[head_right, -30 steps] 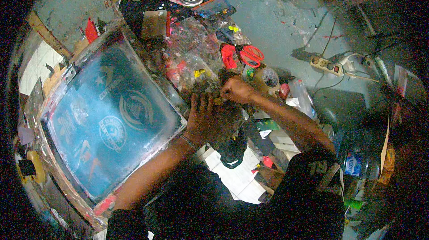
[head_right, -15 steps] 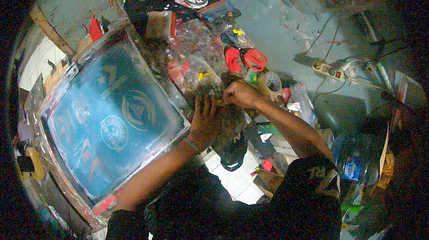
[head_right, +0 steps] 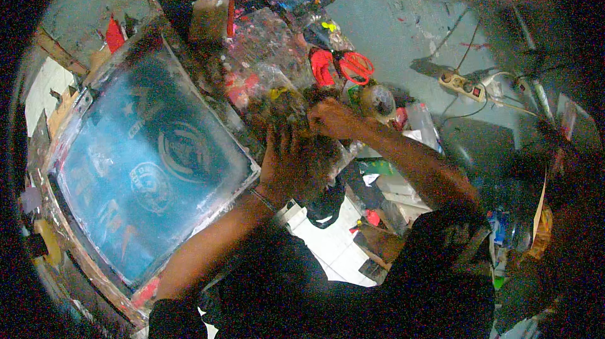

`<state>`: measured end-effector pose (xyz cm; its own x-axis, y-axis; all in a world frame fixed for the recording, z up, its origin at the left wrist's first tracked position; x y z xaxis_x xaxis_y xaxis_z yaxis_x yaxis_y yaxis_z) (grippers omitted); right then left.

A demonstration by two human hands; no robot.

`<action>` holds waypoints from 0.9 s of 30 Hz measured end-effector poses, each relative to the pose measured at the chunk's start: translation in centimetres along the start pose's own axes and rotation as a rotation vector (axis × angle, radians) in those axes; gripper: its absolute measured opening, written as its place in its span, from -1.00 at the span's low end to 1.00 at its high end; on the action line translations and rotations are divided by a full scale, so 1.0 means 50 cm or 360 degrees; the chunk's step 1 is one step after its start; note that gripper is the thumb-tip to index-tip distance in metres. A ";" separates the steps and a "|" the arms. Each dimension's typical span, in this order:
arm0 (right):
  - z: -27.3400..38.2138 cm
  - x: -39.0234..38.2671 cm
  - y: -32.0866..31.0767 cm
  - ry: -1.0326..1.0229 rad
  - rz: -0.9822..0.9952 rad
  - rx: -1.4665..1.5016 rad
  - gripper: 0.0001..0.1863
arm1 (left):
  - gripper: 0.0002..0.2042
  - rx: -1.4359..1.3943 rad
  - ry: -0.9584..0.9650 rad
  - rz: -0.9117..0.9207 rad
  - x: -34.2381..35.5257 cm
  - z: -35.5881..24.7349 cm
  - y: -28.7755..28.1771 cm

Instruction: The person prepares a screen printing frame by applying tape and a red squeegee to its edges, then repeatedly wipes the screen surface with a cloth. The person also uses a small tool to adjust the frame and handles a roll of tape during the process.

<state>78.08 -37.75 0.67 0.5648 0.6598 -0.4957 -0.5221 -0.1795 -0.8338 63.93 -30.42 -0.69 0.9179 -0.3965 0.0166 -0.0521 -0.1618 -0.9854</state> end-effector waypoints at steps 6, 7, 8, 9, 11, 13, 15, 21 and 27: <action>-0.010 0.021 0.003 0.0094 0.0119 0.0023 -0.77 | -0.41 0.0088 0.0017 0.0033 -0.003 0.000 0.003; -0.014 0.021 -0.003 0.0101 0.0093 -0.0020 -0.74 | -0.42 0.0124 0.0015 0.0024 0.003 0.000 0.001; -0.015 0.021 -0.004 0.0107 0.0067 -0.0062 -0.71 | -0.43 0.0099 0.0003 -0.0006 0.005 0.000 0.006; -0.015 0.021 -0.005 0.0111 0.0042 -0.0102 -0.68 | -0.44 0.0077 -0.0009 -0.0035 0.002 -0.001 0.016; -0.001 0.023 -0.013 0.0210 0.0137 -0.0123 -0.66 | -0.45 0.0069 -0.0018 -0.0036 0.001 0.003 0.021; -0.013 0.015 -0.014 0.0132 -0.0024 -0.0129 -0.64 | -0.47 0.0103 -0.0003 0.0031 0.000 0.003 0.025; -0.056 0.016 0.027 -0.0131 -0.0439 -0.0126 -0.62 | -0.47 0.0109 0.0042 0.0018 -0.001 -0.009 0.025; -0.055 -0.072 0.020 0.0434 -0.0259 0.0404 -0.48 | -0.44 0.0176 0.0088 -0.0019 0.013 -0.015 0.026; -0.062 -0.202 -0.043 0.0542 -0.1169 -0.0071 -0.59 | -0.45 0.0121 0.0244 -0.0118 -0.019 0.001 -0.018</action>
<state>75.49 -46.28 6.73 0.9209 0.3632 0.1415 0.0799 0.1794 -0.9805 63.13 -29.88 0.19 0.8471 -0.5200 0.1097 0.0488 -0.1293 -0.9904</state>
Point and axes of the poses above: each hand's wrist, its own x-axis towards the middle knuckle, its own y-axis out of the palm, z = x × y, the point moved 5 cm from there along x, towards the middle knuckle, and after that the axes turned 13 degrees about y, right-handed, at the moved point
